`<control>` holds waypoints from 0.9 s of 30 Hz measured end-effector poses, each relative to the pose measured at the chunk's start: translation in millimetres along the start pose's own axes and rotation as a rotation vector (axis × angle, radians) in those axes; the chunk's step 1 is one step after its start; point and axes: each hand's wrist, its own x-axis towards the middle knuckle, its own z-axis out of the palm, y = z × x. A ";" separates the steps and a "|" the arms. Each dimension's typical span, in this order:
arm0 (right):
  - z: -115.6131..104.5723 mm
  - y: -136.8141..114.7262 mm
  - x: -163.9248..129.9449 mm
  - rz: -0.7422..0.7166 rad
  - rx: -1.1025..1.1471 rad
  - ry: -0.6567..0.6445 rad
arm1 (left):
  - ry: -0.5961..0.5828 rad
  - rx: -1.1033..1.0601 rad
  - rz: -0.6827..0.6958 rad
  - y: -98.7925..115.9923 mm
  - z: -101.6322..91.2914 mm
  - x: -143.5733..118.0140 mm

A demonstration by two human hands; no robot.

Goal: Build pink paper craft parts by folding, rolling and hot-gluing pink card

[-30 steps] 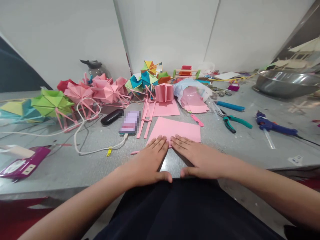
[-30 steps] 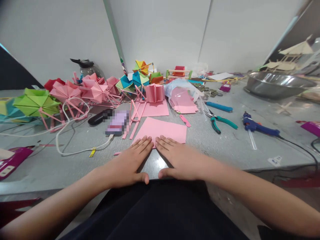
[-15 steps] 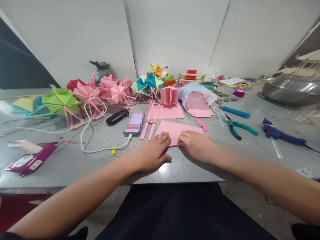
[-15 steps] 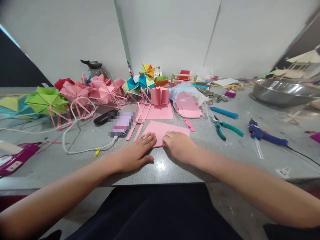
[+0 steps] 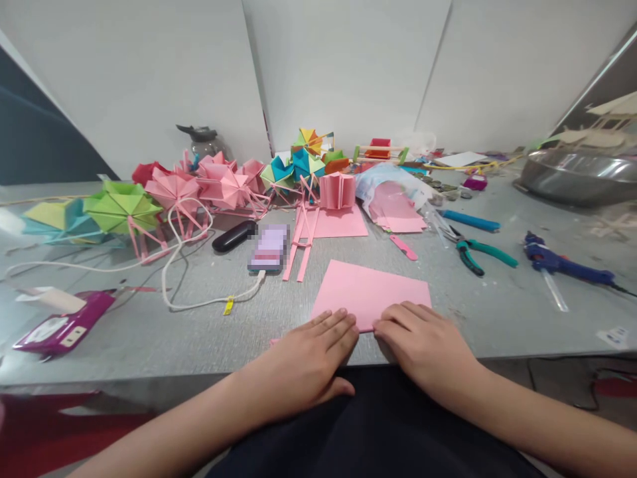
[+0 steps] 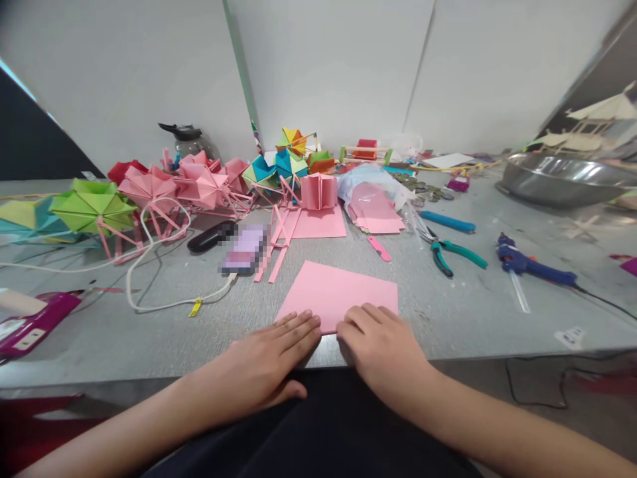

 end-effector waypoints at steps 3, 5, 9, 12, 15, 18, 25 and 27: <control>0.9 -4.7 -11.8 -0.003 -0.028 -0.032 | -0.002 -0.012 0.001 -4.6 -2.6 1.9; 3.9 -3.6 -18.5 -0.010 -0.012 -0.091 | -0.003 -0.022 0.004 -8.6 -3.6 2.7; 6.9 8.2 -19.0 -0.015 0.108 -0.245 | -0.029 -0.044 -0.010 -20.0 -6.2 6.3; 4.0 20.2 -8.1 0.003 0.192 -0.361 | -0.068 -0.060 -0.037 -27.9 -11.5 11.4; 0.8 31.1 3.2 0.038 0.257 -0.442 | -0.105 -0.027 -0.083 -26.7 -16.7 16.9; 2.3 40.4 9.0 0.047 0.316 -0.473 | -0.102 0.043 -0.054 -15.0 -16.3 21.9; 13.6 47.4 13.5 0.018 0.349 -0.411 | -0.036 0.043 -0.043 -2.6 -7.7 27.3; 12.6 52.7 7.5 -0.010 0.348 -0.408 | -0.038 0.028 -0.028 -6.1 -8.6 26.6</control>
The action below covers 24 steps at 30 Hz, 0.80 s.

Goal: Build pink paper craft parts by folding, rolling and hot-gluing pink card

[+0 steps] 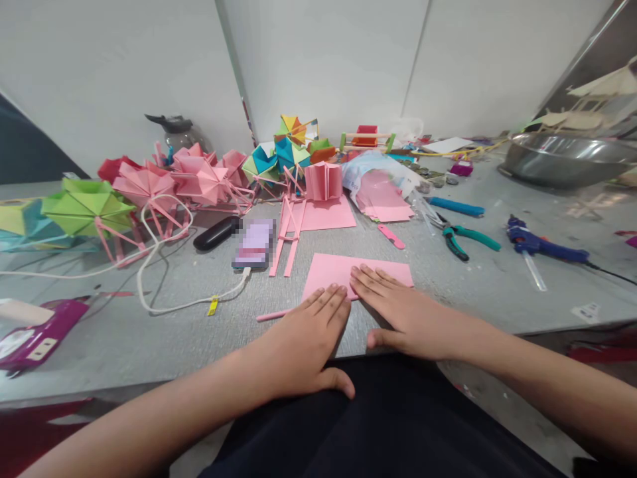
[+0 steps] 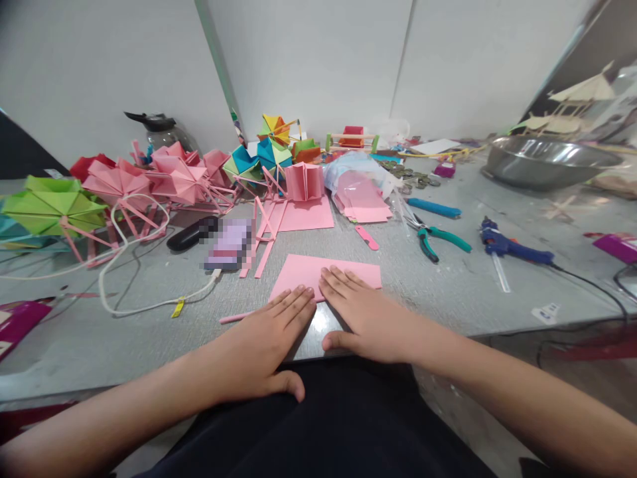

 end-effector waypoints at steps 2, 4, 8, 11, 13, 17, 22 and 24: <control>-1.6 12.5 -16.0 -0.019 -0.016 -0.001 | -0.011 -0.016 0.018 -3.1 -0.9 -0.8; -4.7 32.4 -39.8 0.028 -0.060 0.028 | -0.003 -0.041 0.028 -5.1 -1.2 -1.1; -16.3 64.5 -83.3 0.356 -0.279 0.162 | 0.030 -0.077 0.029 -7.5 -0.6 -0.6; -25.6 52.1 -88.5 0.410 -0.352 0.244 | 0.033 -0.090 0.026 -9.0 -0.8 -0.6; -27.2 29.7 -77.9 0.276 -0.309 0.230 | 0.019 -0.098 0.021 -9.7 -1.3 -0.5; -14.0 -8.0 -46.2 -0.046 -0.191 0.079 | 0.017 -0.107 0.018 -12.6 -1.5 2.2; -2.5 -2.6 -22.0 -0.050 -0.149 0.021 | 0.020 -0.094 0.000 -26.8 0.4 11.1; -7.5 6.7 -15.0 -0.039 -0.114 -0.021 | 0.005 -0.095 0.004 -35.9 0.7 15.3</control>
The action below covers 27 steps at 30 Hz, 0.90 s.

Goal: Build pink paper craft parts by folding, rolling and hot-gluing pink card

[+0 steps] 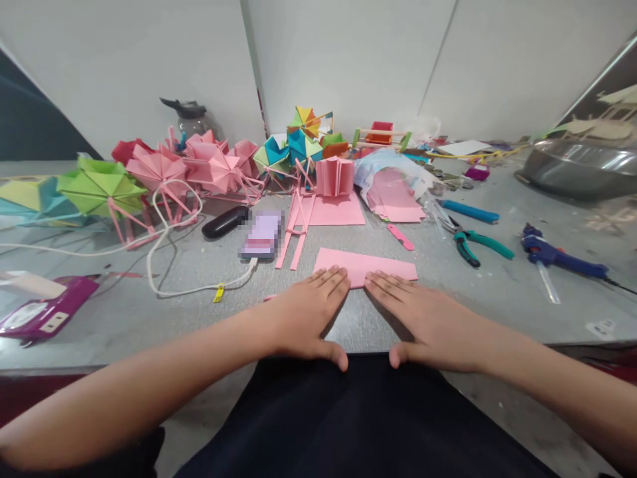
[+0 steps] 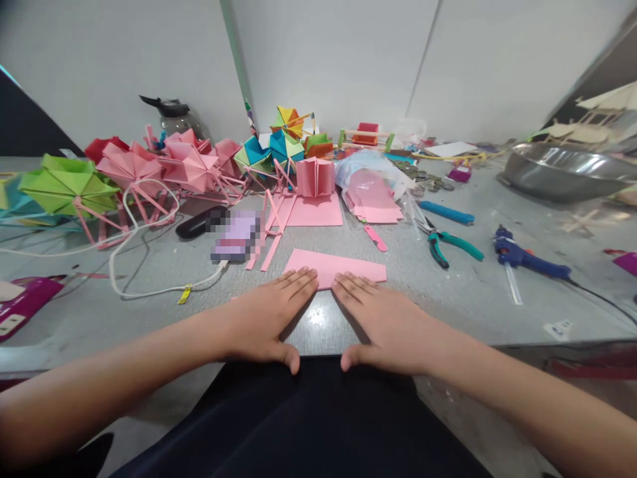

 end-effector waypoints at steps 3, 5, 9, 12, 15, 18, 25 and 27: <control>-8.9 12.4 11.6 0.006 0.047 -0.041 | -0.027 0.008 -0.022 -13.1 -2.9 6.6; -13.0 17.3 19.8 0.015 0.065 -0.062 | -0.047 0.024 -0.057 -17.4 -6.5 10.4; -15.8 21.7 32.1 0.044 0.092 -0.105 | -0.064 0.094 -0.113 -8.1 -14.1 13.9; -15.5 24.4 37.4 0.062 0.110 -0.128 | -0.055 0.133 -0.078 7.1 -15.4 14.1; -13.7 27.2 42.2 0.077 0.115 -0.108 | -0.024 0.116 -0.096 12.6 -13.7 16.9; -12.6 26.5 48.5 0.089 0.091 -0.036 | -0.019 0.068 -0.117 1.6 -12.3 22.5; -19.3 24.6 72.5 0.229 0.029 0.158 | 0.008 -0.013 -0.108 -31.7 -10.5 28.8; -19.6 30.2 82.4 0.252 0.029 0.177 | 0.017 -0.019 -0.109 -33.9 -10.5 29.8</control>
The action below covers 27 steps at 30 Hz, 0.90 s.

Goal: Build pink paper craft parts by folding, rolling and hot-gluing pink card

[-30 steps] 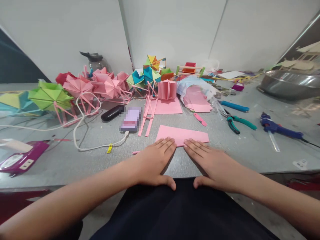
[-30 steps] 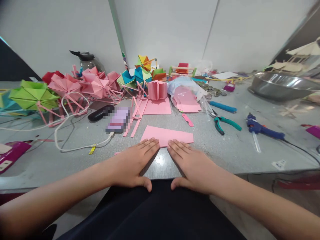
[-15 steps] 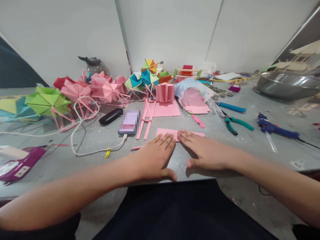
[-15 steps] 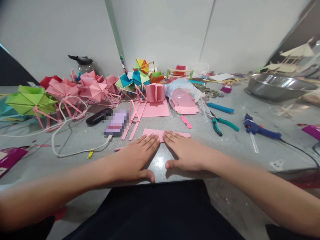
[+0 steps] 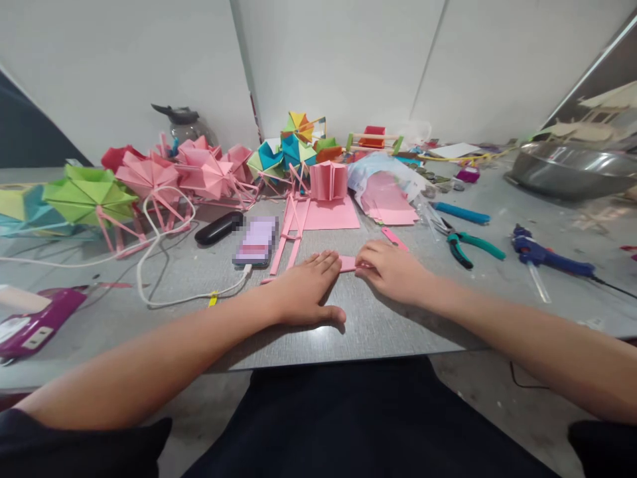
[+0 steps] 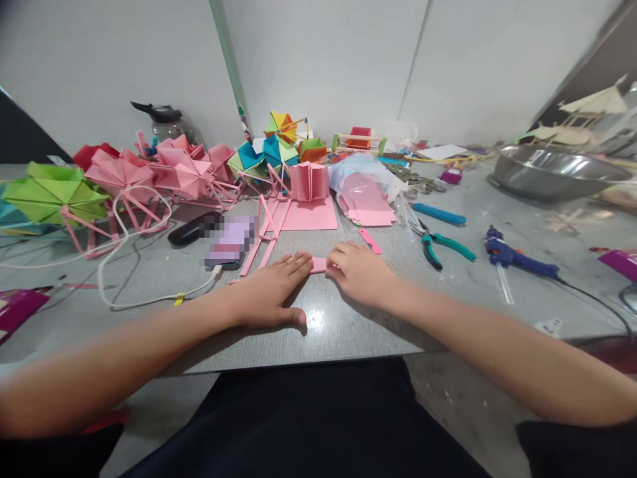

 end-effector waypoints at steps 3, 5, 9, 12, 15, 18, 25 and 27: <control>3.9 4.9 12.6 0.009 -0.002 0.003 | -0.003 -0.005 -0.025 1.4 -2.6 2.3; 6.3 5.1 12.5 0.007 -0.042 -0.017 | -0.010 0.011 -0.039 5.9 -5.0 1.5; 8.7 -4.8 -16.5 -0.044 -0.165 -0.019 | 0.038 0.092 0.001 28.0 -2.5 -18.3; 8.6 -17.8 -50.4 -0.121 -0.252 0.047 | 0.051 0.142 0.076 50.3 8.0 -45.8; 6.2 -30.7 -76.4 -0.161 -0.314 0.145 | 0.048 0.141 0.086 65.0 17.5 -66.6; 4.8 -41.1 -92.7 -0.133 -0.331 0.191 | 0.028 0.117 0.057 68.7 18.8 -71.4; 25.1 -39.0 -118.0 -0.016 -0.230 0.096 | 0.008 0.058 0.043 61.0 11.9 -55.2; 25.5 -30.1 -116.5 -0.021 -0.186 0.004 | 0.018 0.050 0.033 57.3 10.6 -49.0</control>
